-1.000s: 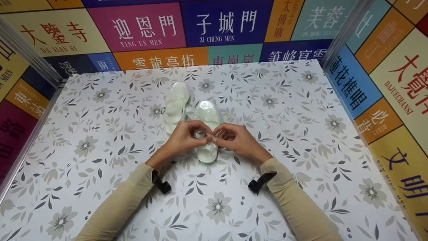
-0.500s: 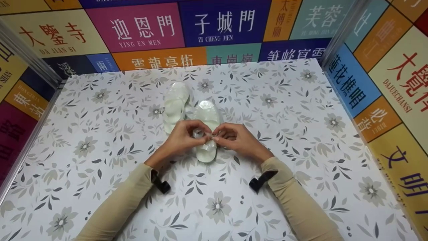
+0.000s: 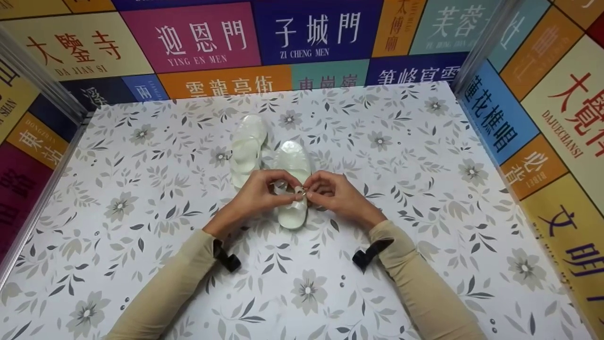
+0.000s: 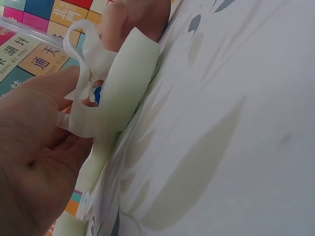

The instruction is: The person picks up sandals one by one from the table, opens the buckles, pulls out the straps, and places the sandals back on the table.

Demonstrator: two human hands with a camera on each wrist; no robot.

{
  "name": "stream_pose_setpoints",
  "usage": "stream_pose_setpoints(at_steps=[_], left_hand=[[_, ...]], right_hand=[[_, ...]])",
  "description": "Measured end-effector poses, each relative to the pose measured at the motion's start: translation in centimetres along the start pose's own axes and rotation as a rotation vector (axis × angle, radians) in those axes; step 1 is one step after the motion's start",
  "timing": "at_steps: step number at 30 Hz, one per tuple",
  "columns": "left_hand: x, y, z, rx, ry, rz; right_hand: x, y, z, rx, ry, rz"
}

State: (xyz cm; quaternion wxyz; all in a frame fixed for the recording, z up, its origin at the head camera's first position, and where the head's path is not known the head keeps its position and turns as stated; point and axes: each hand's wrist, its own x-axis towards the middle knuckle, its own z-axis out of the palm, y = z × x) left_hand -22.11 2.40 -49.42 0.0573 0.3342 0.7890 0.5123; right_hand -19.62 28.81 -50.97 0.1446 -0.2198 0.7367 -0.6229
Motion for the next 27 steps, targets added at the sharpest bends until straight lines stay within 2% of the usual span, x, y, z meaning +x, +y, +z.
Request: stream_pose_setpoints(at_steps=[4, 8, 12, 18, 22, 27], left_hand=[[0.18, 0.05, 0.17, 0.008, 0.019, 0.023], [0.24, 0.02, 0.22, 0.016, 0.029, 0.04], [0.14, -0.04, 0.21, 0.003, 0.032, 0.018], [0.06, -0.12, 0.31, -0.037, 0.04, 0.001], [0.0, -0.11, 0.36, -0.044, 0.069, 0.001], [-0.02, -0.1, 0.4, -0.097, 0.093, -0.017]], right_hand=[[-0.04, -0.07, 0.02, -0.027, -0.006, -0.017], [0.0, -0.06, 0.21, -0.061, 0.008, 0.002], [0.05, -0.09, 0.54, -0.084, 0.028, 0.031], [0.15, -0.22, 0.89, -0.104, 0.039, 0.025], [0.31, -0.46, 0.96, -0.112, 0.044, 0.034], [0.35, -0.59, 0.89, -0.107, 0.045, 0.052]])
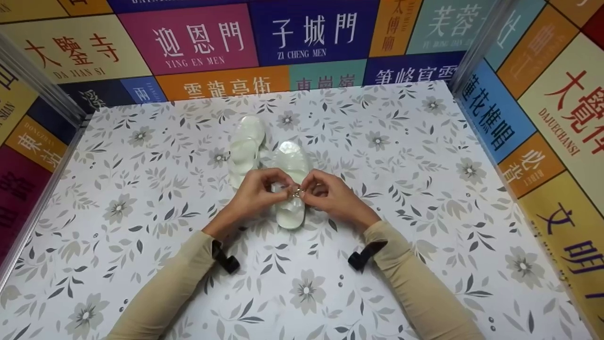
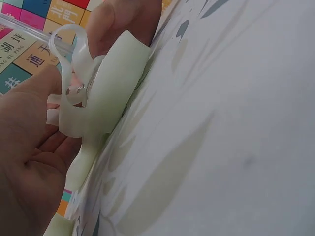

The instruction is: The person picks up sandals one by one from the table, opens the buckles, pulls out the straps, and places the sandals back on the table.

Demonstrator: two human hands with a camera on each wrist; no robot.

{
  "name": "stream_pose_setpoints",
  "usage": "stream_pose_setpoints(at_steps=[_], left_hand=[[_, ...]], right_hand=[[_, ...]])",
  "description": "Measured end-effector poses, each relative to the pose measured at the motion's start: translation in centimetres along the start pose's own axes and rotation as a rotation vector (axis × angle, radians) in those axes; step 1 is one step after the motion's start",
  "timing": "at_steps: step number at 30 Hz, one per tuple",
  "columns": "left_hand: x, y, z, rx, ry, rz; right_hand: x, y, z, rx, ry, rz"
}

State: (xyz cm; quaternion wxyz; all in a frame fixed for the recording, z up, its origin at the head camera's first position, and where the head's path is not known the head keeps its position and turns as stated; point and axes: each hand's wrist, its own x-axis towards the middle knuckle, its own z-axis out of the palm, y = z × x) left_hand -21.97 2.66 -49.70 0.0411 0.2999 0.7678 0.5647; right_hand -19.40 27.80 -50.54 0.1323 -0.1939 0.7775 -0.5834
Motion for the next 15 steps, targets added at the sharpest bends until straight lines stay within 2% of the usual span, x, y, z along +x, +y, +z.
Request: stream_pose_setpoints(at_steps=[11, 15], left_hand=[[-0.1, 0.05, 0.19, -0.006, -0.043, 0.013], [-0.12, 0.08, 0.14, -0.022, -0.053, -0.006]], right_hand=[[-0.23, 0.34, -0.22, 0.036, -0.01, -0.02], [-0.27, 0.51, -0.28, 0.096, -0.011, -0.052]])
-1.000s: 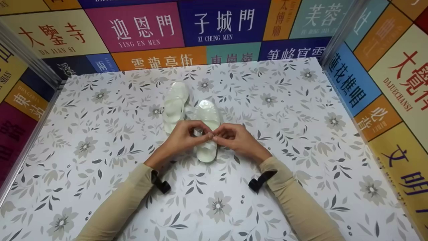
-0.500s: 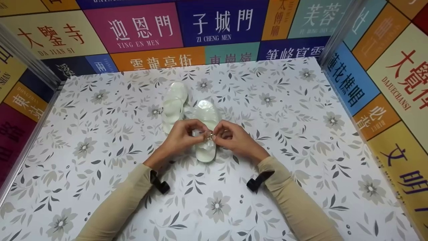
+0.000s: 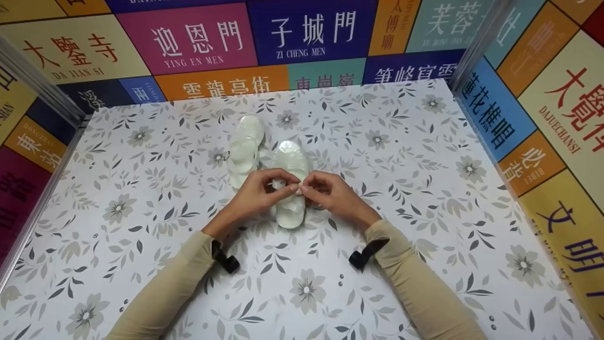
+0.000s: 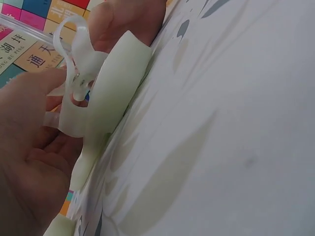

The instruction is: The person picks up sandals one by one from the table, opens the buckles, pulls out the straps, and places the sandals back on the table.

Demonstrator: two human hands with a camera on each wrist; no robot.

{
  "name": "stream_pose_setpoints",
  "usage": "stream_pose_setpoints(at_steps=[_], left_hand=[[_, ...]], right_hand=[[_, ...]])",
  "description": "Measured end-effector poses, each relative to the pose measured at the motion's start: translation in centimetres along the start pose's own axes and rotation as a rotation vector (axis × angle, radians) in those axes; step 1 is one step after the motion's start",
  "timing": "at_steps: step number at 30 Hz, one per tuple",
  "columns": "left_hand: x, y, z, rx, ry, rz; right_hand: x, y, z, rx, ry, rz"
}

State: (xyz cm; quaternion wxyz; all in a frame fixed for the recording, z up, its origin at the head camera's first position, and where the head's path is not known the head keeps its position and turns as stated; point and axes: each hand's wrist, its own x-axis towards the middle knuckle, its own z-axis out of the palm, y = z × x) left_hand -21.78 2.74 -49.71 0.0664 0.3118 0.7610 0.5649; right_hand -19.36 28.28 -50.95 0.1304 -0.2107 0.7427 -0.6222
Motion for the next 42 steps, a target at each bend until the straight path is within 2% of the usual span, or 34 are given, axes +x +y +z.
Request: stream_pose_setpoints(at_steps=[4, 7, 11, 18, 24, 35, 42], left_hand=[[-0.1, 0.12, -0.07, -0.035, -0.012, -0.018], [-0.15, 0.2, -0.1, -0.046, -0.028, -0.011], [-0.13, 0.22, -0.19, -0.057, -0.045, -0.003], [0.03, 0.2, -0.3, -0.071, -0.059, -0.028], [0.06, -0.15, -0.17, -0.088, -0.048, -0.002], [-0.13, -0.18, -0.18, -0.058, -0.043, -0.001], [-0.06, -0.19, -0.16, -0.032, -0.039, 0.032]], right_hand=[[0.0, 0.1, -0.13, 0.097, 0.006, -0.032], [-0.01, 0.16, -0.22, 0.13, 0.008, -0.045], [-0.01, 0.18, -0.25, 0.121, 0.013, -0.049], [-0.06, 0.13, -0.25, 0.131, 0.018, -0.056], [-0.07, 0.29, -0.24, 0.12, 0.003, -0.053], [-0.1, 0.33, -0.17, 0.055, 0.03, -0.053], [0.05, 0.18, 0.01, 0.052, 0.034, -0.035]])
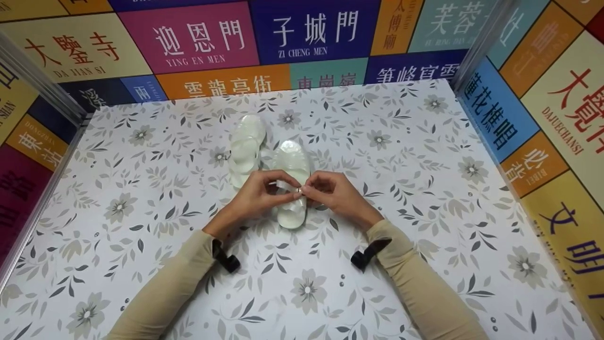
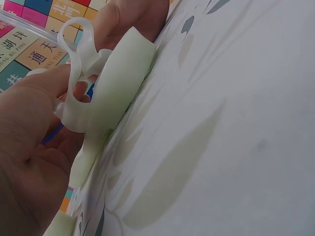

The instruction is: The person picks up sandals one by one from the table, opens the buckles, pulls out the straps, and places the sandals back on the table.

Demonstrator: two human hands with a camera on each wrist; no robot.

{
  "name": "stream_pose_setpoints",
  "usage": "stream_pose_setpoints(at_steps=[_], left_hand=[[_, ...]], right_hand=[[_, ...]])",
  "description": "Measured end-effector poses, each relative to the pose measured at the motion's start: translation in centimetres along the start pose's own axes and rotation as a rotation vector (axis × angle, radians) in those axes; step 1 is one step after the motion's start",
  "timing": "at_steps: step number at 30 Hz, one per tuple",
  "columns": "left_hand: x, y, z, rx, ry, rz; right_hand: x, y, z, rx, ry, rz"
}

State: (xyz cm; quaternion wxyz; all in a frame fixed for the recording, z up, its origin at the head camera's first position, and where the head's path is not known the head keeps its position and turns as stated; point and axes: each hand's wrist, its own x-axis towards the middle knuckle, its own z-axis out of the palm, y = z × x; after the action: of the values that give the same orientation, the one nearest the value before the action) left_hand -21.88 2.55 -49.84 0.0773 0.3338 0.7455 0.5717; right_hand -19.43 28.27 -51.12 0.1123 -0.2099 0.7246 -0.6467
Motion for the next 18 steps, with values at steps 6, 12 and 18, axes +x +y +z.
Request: stream_pose_setpoints(at_steps=[6, 12, 18], left_hand=[[0.02, -0.12, 0.04, -0.004, 0.008, 0.015], [0.0, -0.15, 0.14, -0.045, 0.008, -0.007], [-0.02, 0.03, 0.25, -0.045, 0.015, -0.02]], right_hand=[[0.02, 0.02, -0.09, 0.036, -0.03, -0.024], [-0.01, 0.1, -0.01, -0.014, -0.007, 0.018], [0.01, 0.11, -0.01, -0.029, 0.001, 0.042]])
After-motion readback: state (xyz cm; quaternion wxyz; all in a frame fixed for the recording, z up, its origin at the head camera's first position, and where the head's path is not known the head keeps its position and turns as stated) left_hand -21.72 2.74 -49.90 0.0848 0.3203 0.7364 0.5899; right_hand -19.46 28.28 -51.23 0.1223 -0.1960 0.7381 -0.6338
